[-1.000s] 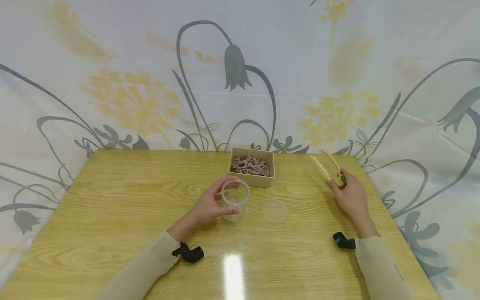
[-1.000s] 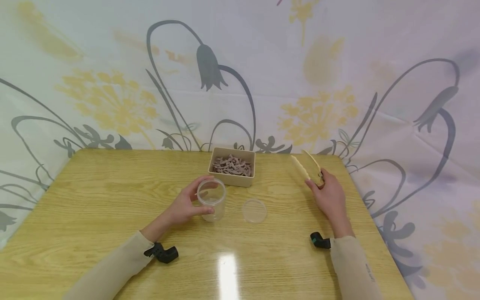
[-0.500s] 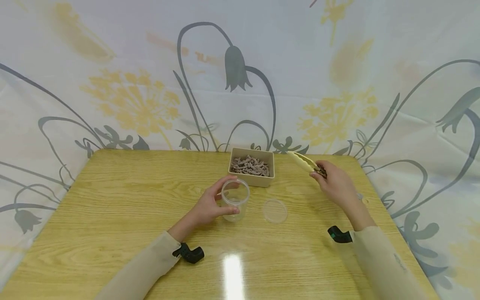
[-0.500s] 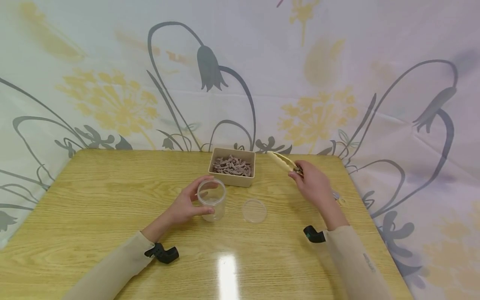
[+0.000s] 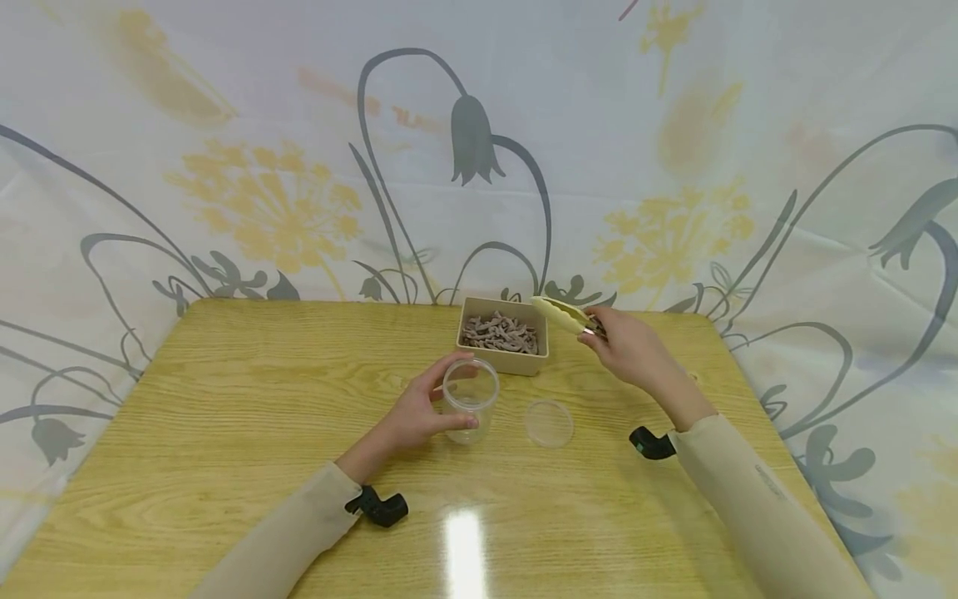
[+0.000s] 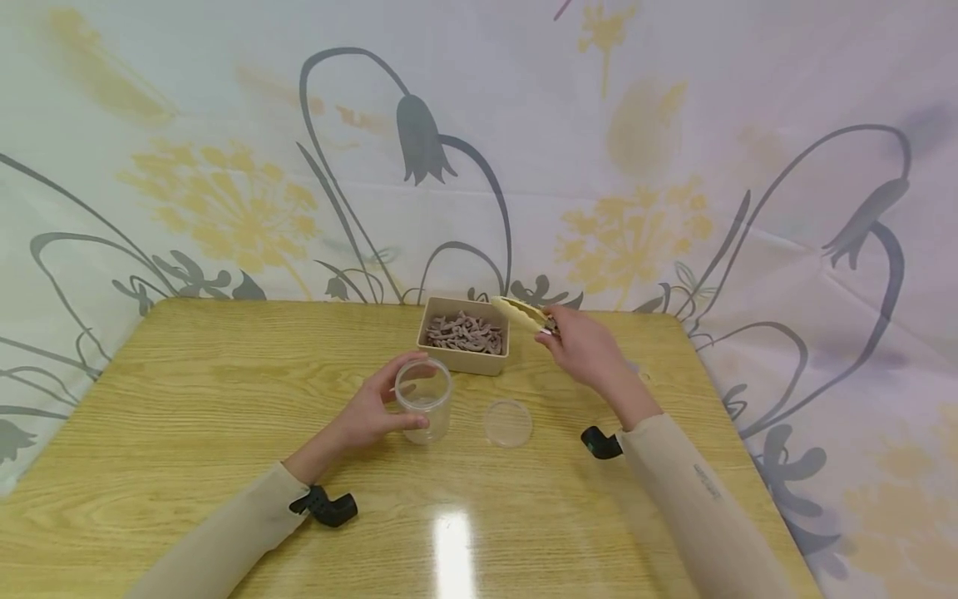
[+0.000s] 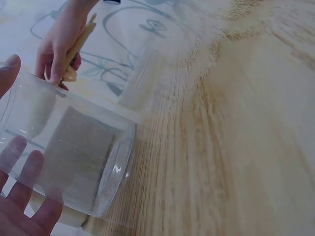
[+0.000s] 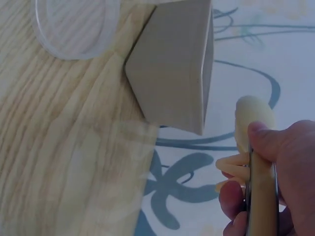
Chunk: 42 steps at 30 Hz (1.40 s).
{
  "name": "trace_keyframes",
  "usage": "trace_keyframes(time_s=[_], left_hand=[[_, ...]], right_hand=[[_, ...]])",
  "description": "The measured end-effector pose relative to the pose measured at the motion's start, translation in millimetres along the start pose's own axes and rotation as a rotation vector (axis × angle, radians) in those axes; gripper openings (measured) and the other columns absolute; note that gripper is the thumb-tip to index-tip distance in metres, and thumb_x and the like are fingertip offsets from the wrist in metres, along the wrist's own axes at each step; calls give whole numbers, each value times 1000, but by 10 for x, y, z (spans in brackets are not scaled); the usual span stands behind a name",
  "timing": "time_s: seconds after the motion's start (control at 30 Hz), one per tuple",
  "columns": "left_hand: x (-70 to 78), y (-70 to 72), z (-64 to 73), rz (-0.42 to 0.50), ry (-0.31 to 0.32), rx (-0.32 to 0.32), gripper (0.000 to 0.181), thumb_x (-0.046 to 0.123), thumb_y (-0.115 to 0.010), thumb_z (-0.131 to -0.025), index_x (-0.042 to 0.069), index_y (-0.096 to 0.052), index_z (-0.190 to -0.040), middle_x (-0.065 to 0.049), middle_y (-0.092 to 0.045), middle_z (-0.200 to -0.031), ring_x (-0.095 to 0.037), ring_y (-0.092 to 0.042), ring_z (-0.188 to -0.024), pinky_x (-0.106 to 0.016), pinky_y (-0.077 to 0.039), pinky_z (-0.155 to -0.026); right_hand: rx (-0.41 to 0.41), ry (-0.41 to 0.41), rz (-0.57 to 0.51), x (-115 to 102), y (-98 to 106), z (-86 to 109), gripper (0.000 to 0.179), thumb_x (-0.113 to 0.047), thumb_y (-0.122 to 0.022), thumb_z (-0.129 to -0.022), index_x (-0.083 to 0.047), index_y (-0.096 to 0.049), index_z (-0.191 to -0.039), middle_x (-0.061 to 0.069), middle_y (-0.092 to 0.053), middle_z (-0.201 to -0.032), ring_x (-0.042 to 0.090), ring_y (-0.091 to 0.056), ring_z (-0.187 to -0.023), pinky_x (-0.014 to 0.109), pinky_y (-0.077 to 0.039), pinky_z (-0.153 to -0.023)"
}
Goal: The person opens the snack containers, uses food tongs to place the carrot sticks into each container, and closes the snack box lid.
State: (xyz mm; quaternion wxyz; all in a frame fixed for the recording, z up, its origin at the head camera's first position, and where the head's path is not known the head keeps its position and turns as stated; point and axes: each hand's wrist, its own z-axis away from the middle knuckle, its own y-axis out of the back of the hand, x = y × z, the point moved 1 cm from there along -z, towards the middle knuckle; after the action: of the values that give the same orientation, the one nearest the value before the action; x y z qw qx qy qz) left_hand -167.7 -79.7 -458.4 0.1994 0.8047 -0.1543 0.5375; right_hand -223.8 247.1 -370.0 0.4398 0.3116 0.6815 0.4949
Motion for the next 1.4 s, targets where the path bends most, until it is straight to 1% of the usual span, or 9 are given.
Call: trace_keyframes(time_s=[0.2,0.37,0.53,0.8,1.03,1.1,1.27,1.33,1.4], left_hand=[[-4,1,2,-19,5,-5,83,-2,-83,-78,2,-39,-149,-28,-52,-136,-45,-48,-127,-61,-43,-101],[4,-1,17,-23,3,-10,84,3,-84,-79,4,-38,-150,-28,-51,-137,-48,-47,-126,-61,-43,-101],[0,-9,28,-29,7,-6,84,4,-83,-80,6,-38,-151,-26,-52,-137,-44,-47,-128,-60,-42,-102],[12,-24,50,-27,26,7,83,0,-82,-81,11,-39,-151,-25,-51,-138,-47,-46,-128,-61,-42,-102],[36,-24,37,-38,29,18,84,-3,-81,-80,8,-39,-151,-27,-51,-138,-45,-46,-129,-61,-39,-104],[42,-24,35,-40,33,16,84,-3,-81,-80,8,-38,-151,-27,-51,-138,-45,-46,-129,-61,-39,-104],[34,-27,30,-35,28,14,85,-3,-81,-80,7,-37,-152,-27,-49,-140,-48,-45,-128,-62,-40,-103],[27,-29,29,-42,24,19,85,-4,-81,-80,8,-38,-152,-27,-49,-140,-49,-44,-128,-63,-40,-103],[22,-30,27,-52,23,22,85,-4,-81,-79,9,-38,-152,-28,-49,-139,-49,-44,-128,-64,-39,-103]], right_hand=[[-84,33,87,-110,29,-143,56,-32,-63,-99,1,-50,-142,21,-65,-124,36,-65,-104,53,-53,-85],[-154,67,143,-182,44,-244,57,-35,-64,-98,0,-51,-142,20,-64,-127,36,-65,-105,54,-51,-89],[-221,46,173,-231,27,-349,60,-39,-66,-96,-2,-52,-142,18,-62,-131,35,-64,-108,53,-51,-91],[-319,19,206,-284,-15,-495,68,-43,-64,-96,0,-47,-146,20,-57,-137,39,-59,-117,55,-48,-97],[-385,43,205,-333,-4,-600,65,-42,-62,-98,2,-49,-145,19,-64,-126,34,-65,-105,51,-52,-91],[-389,50,207,-336,-10,-613,62,-40,-61,-99,2,-50,-144,18,-68,-117,30,-68,-93,48,-55,-84],[-347,67,206,-317,-16,-600,55,-35,-64,-99,-1,-55,-141,14,-71,-112,26,-69,-83,44,-56,-76],[-319,88,194,-307,-14,-580,45,-32,-65,-99,-4,-63,-133,12,-72,-106,24,-68,-80,43,-56,-73],[-293,104,176,-299,-9,-556,35,-30,-65,-99,-7,-68,-125,9,-71,-96,21,-65,-71,40,-54,-67]])
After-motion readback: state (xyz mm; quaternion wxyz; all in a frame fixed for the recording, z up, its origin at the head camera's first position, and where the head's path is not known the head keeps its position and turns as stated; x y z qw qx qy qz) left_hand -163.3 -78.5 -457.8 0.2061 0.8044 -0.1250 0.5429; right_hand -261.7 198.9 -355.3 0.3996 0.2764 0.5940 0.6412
